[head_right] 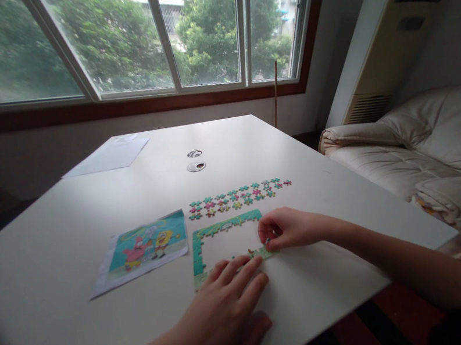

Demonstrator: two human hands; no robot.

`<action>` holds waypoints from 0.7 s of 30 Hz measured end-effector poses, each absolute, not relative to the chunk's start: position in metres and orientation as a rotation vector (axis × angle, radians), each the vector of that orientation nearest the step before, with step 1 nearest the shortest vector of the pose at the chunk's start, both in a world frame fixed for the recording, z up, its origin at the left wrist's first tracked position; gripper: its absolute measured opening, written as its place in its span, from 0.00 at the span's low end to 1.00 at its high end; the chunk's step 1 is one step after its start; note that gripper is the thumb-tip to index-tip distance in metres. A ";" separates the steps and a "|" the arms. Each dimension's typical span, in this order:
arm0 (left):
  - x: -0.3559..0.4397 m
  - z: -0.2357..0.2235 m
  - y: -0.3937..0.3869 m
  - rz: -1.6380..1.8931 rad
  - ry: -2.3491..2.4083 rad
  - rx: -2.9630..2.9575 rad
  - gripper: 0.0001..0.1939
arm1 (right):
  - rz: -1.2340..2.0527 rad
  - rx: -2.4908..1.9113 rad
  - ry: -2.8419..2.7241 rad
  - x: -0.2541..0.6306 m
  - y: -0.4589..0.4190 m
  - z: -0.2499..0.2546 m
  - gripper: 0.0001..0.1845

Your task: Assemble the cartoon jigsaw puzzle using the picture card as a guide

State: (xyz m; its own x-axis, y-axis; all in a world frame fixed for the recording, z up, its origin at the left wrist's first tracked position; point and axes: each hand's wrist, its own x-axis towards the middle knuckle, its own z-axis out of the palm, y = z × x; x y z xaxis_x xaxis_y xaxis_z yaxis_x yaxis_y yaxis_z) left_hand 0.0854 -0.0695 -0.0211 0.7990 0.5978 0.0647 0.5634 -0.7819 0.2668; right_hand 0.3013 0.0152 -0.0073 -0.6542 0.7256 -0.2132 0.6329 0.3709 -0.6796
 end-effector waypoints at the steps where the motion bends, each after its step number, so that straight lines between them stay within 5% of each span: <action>1: 0.086 -0.022 -0.070 0.219 0.907 2.752 0.19 | 1.155 -1.244 -2.498 0.301 0.015 -0.007 0.05; 13: 0.082 -0.019 -0.070 0.175 0.861 2.691 0.22 | 1.200 -1.234 -2.455 0.303 0.017 -0.003 0.12; 21: 0.067 -0.008 -0.065 0.127 0.968 2.708 0.22 | 0.712 -1.218 -2.584 0.323 0.028 0.007 0.22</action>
State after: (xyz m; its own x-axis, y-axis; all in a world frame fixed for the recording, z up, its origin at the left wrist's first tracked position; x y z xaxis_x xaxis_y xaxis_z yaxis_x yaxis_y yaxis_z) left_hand 0.0674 -0.0650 -0.0081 0.7740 0.6331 -0.0058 0.6101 -0.7434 0.2742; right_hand 0.3232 0.0277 0.0065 -0.6415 0.7667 -0.0261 0.6719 0.5452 -0.5013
